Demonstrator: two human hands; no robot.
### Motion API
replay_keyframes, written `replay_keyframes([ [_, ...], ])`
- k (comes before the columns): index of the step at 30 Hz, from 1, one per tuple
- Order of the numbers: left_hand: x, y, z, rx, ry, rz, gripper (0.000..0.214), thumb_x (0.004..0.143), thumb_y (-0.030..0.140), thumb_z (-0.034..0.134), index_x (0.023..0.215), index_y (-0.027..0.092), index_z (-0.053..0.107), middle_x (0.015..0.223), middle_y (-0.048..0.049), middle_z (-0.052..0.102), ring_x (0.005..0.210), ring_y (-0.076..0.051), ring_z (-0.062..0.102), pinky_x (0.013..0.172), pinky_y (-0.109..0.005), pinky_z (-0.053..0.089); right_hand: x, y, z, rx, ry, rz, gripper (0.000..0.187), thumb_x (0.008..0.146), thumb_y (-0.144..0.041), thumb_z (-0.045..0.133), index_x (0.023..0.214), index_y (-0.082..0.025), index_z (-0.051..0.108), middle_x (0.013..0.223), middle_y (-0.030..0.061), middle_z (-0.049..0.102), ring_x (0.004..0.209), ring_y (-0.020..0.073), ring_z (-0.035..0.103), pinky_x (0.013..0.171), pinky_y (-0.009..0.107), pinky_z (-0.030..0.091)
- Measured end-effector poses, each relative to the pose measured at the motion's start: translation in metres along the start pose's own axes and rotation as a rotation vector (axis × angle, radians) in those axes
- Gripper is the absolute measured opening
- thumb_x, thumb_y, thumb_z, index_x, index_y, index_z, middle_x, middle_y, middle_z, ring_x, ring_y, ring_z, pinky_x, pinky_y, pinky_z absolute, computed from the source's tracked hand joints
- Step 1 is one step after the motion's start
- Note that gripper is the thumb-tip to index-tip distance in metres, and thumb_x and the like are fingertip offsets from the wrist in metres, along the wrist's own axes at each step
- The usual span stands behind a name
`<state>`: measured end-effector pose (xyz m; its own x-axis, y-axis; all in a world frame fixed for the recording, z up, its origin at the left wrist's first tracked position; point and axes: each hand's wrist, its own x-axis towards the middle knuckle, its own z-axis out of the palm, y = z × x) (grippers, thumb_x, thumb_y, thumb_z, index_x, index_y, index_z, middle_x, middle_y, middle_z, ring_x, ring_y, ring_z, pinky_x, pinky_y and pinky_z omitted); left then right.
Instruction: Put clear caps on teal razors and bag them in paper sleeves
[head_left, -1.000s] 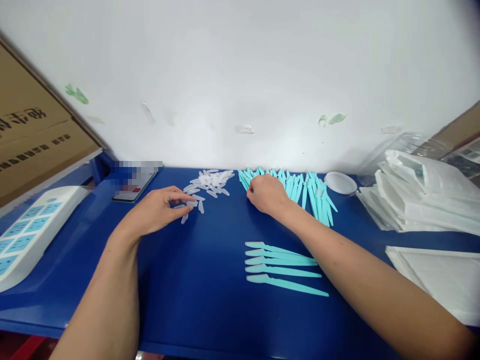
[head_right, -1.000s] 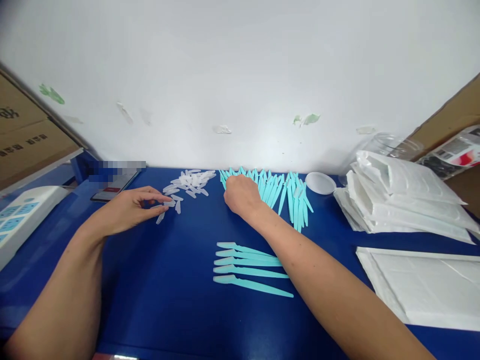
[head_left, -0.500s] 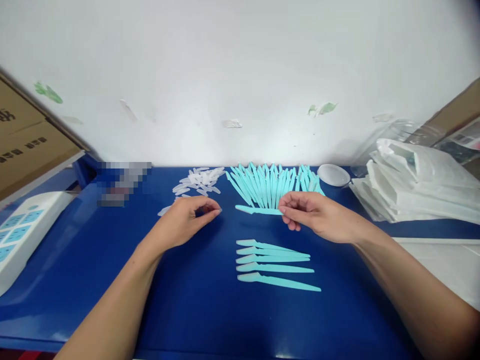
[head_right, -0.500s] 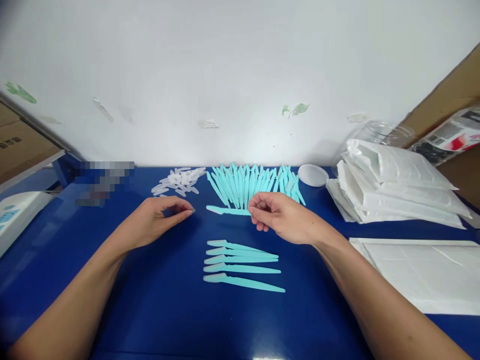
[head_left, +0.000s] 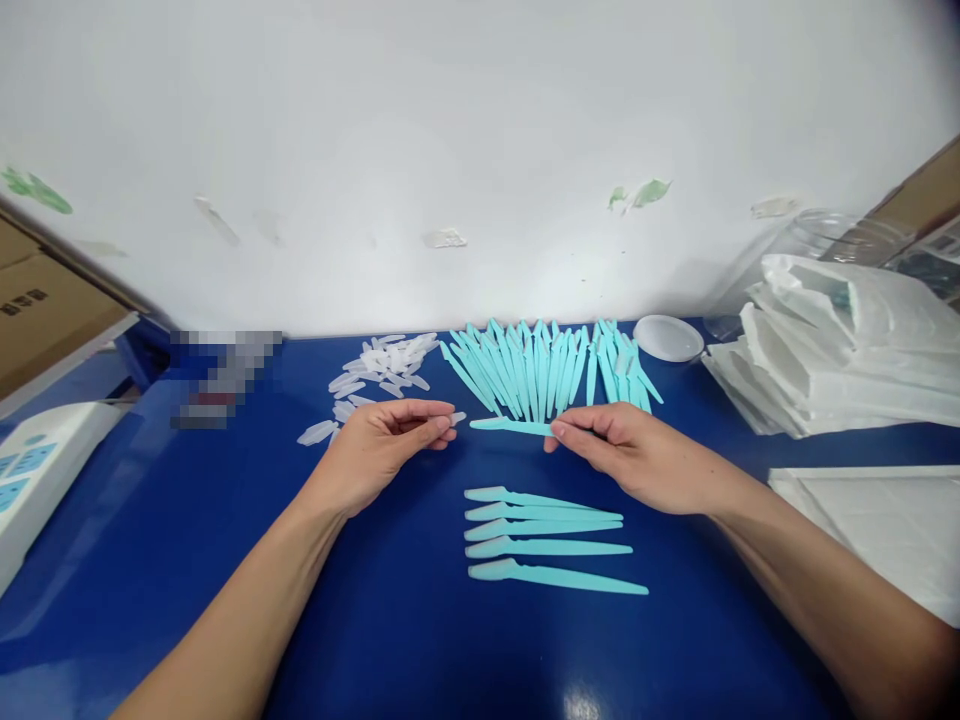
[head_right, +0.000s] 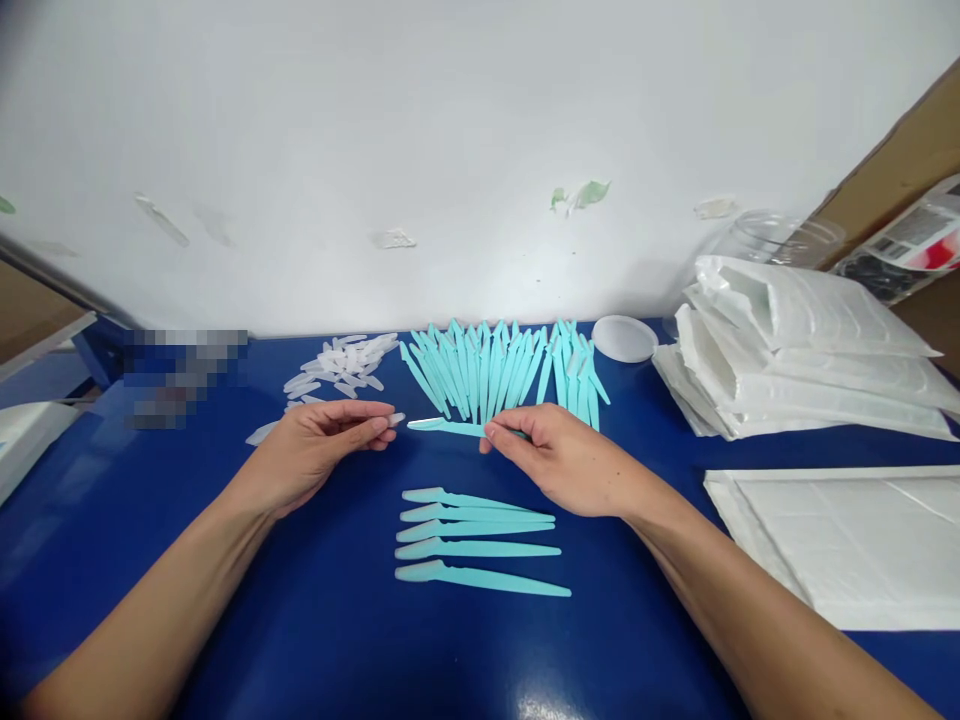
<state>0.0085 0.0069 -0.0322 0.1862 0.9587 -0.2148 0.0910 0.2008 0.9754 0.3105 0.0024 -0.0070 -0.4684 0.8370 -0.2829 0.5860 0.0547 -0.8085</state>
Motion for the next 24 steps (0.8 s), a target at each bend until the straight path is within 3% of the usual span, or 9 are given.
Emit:
replay_keyframes([
  [7, -0.0037, 0.0018, 0.0083, 0.008, -0.024, -0.029, 0.029, 0.081, 0.039, 0.084, 0.103, 0.021, 0.081, 0.093, -0.0059, 0.081, 0.087, -0.019, 0.077, 0.086, -0.030, 0.063, 0.0015, 0.0015, 0.0027, -0.010, -0.036, -0.009, 0.040, 0.101, -0.052, 0.043, 0.096, -0.021, 0.069, 0.060, -0.0065, 0.034, 0.053, 0.0110, 0.027, 0.049, 0.027, 0.023],
  [12, -0.0054, 0.0041, 0.0056, 0.011, 0.039, 0.003, 0.027, 0.079, 0.038, 0.086, 0.099, 0.020, 0.081, 0.092, -0.0053, 0.081, 0.083, -0.018, 0.077, 0.083, -0.028, 0.064, 0.0013, 0.0020, 0.0020, 0.018, -0.023, -0.002, 0.040, 0.101, -0.052, 0.044, 0.097, -0.022, 0.070, 0.059, -0.0070, 0.030, 0.052, 0.0109, 0.024, 0.048, 0.027, 0.022],
  [17, -0.0087, 0.0066, 0.0115, 0.060, -0.007, -0.003, 0.026, 0.081, 0.039, 0.083, 0.100, 0.021, 0.081, 0.091, -0.0046, 0.081, 0.083, -0.018, 0.077, 0.083, -0.027, 0.063, 0.0007, 0.0023, 0.0020, 0.036, -0.055, 0.010, 0.040, 0.101, -0.052, 0.044, 0.098, -0.022, 0.070, 0.058, -0.0070, 0.031, 0.051, 0.0110, 0.024, 0.047, 0.027, 0.021],
  [24, -0.0083, 0.0053, 0.0030, 0.086, 0.049, 0.029, 0.023, 0.081, 0.037, 0.084, 0.096, 0.019, 0.080, 0.089, -0.0049, 0.080, 0.081, -0.016, 0.076, 0.078, -0.025, 0.063, -0.0002, 0.0039, 0.0003, 0.047, -0.048, -0.015, 0.037, 0.101, -0.050, 0.046, 0.100, -0.022, 0.071, 0.059, -0.0072, 0.030, 0.052, 0.0107, 0.025, 0.048, 0.027, 0.021],
])
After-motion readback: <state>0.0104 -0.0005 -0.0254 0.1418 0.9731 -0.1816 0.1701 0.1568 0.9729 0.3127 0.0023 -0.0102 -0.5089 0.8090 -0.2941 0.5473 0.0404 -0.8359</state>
